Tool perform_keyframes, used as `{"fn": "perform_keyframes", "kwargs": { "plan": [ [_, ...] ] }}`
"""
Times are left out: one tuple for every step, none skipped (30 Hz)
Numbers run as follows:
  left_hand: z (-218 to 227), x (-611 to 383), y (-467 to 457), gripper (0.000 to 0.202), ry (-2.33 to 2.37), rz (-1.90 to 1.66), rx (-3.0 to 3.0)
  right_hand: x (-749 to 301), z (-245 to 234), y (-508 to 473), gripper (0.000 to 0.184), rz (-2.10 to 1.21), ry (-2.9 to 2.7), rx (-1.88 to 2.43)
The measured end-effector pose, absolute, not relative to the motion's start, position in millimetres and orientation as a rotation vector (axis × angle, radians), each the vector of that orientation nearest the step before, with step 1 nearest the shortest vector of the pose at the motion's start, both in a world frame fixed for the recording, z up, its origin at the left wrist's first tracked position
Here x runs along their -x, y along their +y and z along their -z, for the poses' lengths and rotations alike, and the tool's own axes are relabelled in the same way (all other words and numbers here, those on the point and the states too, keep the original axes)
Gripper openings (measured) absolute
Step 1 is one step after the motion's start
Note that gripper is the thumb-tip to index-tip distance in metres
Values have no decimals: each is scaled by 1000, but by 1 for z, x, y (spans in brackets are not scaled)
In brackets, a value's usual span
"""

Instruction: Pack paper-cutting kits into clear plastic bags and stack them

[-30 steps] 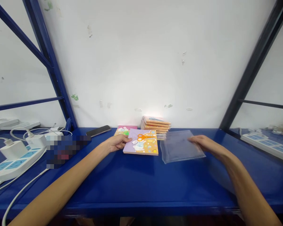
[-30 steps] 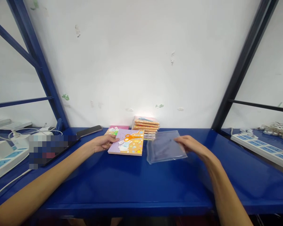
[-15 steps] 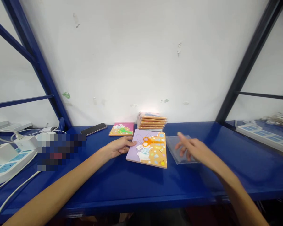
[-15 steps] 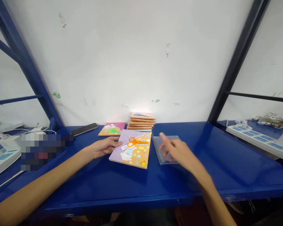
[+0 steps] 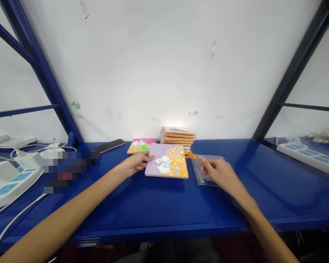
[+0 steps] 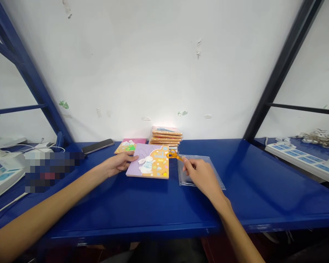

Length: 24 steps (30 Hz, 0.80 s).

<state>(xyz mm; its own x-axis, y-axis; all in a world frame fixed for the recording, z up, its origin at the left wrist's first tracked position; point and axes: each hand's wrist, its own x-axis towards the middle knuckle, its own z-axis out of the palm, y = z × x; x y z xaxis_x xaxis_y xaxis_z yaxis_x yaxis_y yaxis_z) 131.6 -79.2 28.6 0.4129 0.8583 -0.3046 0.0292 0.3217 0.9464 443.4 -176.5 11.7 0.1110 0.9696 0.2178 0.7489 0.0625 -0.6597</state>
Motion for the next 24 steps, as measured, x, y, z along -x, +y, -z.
{"fn": "perform_keyframes", "kwargs": {
  "plan": [
    [-28, -130, -77, 24, 1024, -727, -1102, -441, -10, -177, 58, -453, -1720, 1720],
    [-29, -130, -76, 21, 1044, -768, -1091, -438, -9, -178, 58, -473, -1766, 1709],
    [-29, -129, -75, 19, 1061, -805, -1081, -435, -8, -178, 58, -475, -1810, 1704],
    [-29, -130, -76, 19, 1071, -830, -1074, -433, -7, -179, 58, -458, -1843, 1707],
    [-30, -130, -77, 18, 1074, -847, -1070, -431, -6, -180, 58, -429, -1862, 1715],
    [-31, -131, -78, 17, 1071, -855, -1068, -430, -6, -180, 58, -397, -1865, 1726],
    [-32, -132, -80, 16, 1063, -858, -1069, -430, -6, -180, 59, -372, -1853, 1738],
    [-34, -133, -82, 16, 1052, -859, -1071, -430, -6, -181, 60, -354, -1836, 1749],
    [-35, -135, -84, 18, 1041, -857, -1074, -430, -7, -181, 61, -338, -1820, 1761],
    [-36, -136, -86, 21, 1029, -853, -1078, -431, -9, -181, 62, -323, -1805, 1773],
    [-37, -138, -89, 24, 1017, -848, -1082, -431, -11, -182, 63, -317, -1786, 1781],
    [-38, -139, -91, 27, 1005, -841, -1086, -430, -13, -183, 65, -331, -1767, 1775],
    [-38, -141, -94, 29, 994, -832, -1090, -429, -15, -184, 67, -369, -1751, 1752],
    [-37, -142, -96, 31, 979, -819, -1097, -428, -17, -185, 68, -425, -1741, 1711],
    [-36, -144, -98, 33, 959, -801, -1109, -427, -19, -187, 66, -492, -1743, 1651],
    [-35, -145, -100, 34, 937, -780, -1127, -425, -21, -188, 64, -562, -1751, 1580],
    [-34, -147, -102, 34, 914, -756, -1145, -424, -22, -189, 61, -623, -1760, 1510],
    [-33, -148, -104, 35, 893, -728, -1161, -423, -24, -190, 58, -670, -1757, 1453],
    [-32, -149, -105, 34, 879, -696, -1171, -423, -25, -191, 55, -707, -1742, 1413],
    [-32, -151, -106, 33, 873, -662, -1172, -423, -26, -192, 53, -731, -1715, 1388],
    [-32, -152, -107, 30, 875, -632, -1166, -423, -26, -192, 53, -743, -1678, 1379],
    [-33, -154, -108, 27, 879, -606, -1158, -423, -27, -192, 53, -743, -1641, 1378],
    [-34, -155, -108, 25, 882, -586, -1153, -423, -27, -192, 52, -734, -1608, 1378],
    [-34, -155, -109, 23, 884, -573, -1151, -424, -26, -192, 52, -721, -1577, 1380]
  ]
}}
